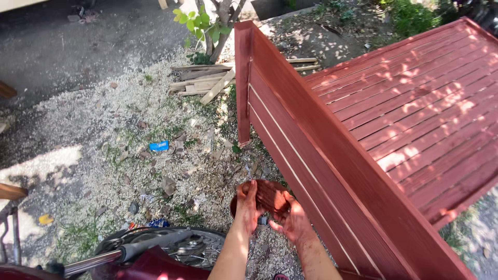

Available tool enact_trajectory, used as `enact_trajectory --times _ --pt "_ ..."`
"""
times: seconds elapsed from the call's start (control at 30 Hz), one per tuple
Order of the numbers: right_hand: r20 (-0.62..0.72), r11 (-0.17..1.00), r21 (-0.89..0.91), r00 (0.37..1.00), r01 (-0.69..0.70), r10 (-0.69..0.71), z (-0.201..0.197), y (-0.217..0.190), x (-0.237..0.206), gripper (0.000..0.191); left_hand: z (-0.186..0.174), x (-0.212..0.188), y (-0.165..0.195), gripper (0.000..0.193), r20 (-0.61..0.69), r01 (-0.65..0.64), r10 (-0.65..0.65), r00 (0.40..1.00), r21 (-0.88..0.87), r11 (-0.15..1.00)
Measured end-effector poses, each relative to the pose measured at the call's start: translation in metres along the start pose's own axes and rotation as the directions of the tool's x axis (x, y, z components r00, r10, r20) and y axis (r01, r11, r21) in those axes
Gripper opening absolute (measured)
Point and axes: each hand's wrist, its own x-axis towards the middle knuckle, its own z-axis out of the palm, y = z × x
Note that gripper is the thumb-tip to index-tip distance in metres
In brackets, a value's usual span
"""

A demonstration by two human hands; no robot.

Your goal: The person applies red wood stain to a slatted wooden bench, rubbing the stain into the seat slats, edges, and frame rails with a cloth by hand. They work around the bench, treat the side rails and corners, then dip the cloth into a bowl of stain and continue coating the frame.

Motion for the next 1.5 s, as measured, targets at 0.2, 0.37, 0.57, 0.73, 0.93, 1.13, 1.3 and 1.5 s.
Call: enact_trajectory --times 0.2,0.37,0.57,0.73,0.93,1.13,1.3,1.5 --pt "0.168 0.993 -0.075 0.982 0.095 -0.082 0.009 -0.027 -0.039 0.054 0.024 -0.035 0.046 0.064 0.050 -0.135 0.131 0.990 0.098 0.986" --pt "0.277 0.981 -0.156 0.958 0.116 -0.070 0.025 -0.057 -0.044 0.055 0.041 -0.036 0.077 0.070 -0.025 -0.167 0.171 0.985 0.118 0.979" --pt "0.303 0.981 -0.185 0.953 0.060 -0.001 0.050 -0.115 0.000 0.054 0.075 -0.003 0.110 0.089 -0.086 -0.176 0.186 0.979 0.117 0.977" --pt "0.372 0.974 -0.198 0.928 0.114 -0.033 0.075 -0.176 0.046 0.047 0.107 0.041 0.144 0.102 -0.131 -0.194 0.203 0.970 0.081 0.978" --pt "0.472 0.984 -0.130 0.880 0.123 -0.047 0.113 -0.220 0.095 0.042 0.129 0.082 0.167 0.090 -0.184 -0.264 0.283 0.941 0.119 0.957" --pt "0.442 0.999 0.017 0.896 0.039 -0.042 0.152 -0.227 0.137 0.040 0.136 0.122 0.191 0.064 -0.193 -0.352 0.367 0.910 0.111 0.930" --pt "0.484 0.998 0.000 0.873 0.064 -0.056 0.190 -0.236 0.163 0.044 0.133 0.150 0.220 0.053 -0.201 -0.328 0.341 0.918 0.097 0.940" --pt "0.354 0.991 0.019 0.926 0.135 -0.133 0.251 -0.246 0.173 0.038 0.100 0.191 0.281 0.048 -0.210 -0.199 0.221 0.952 0.124 0.972"
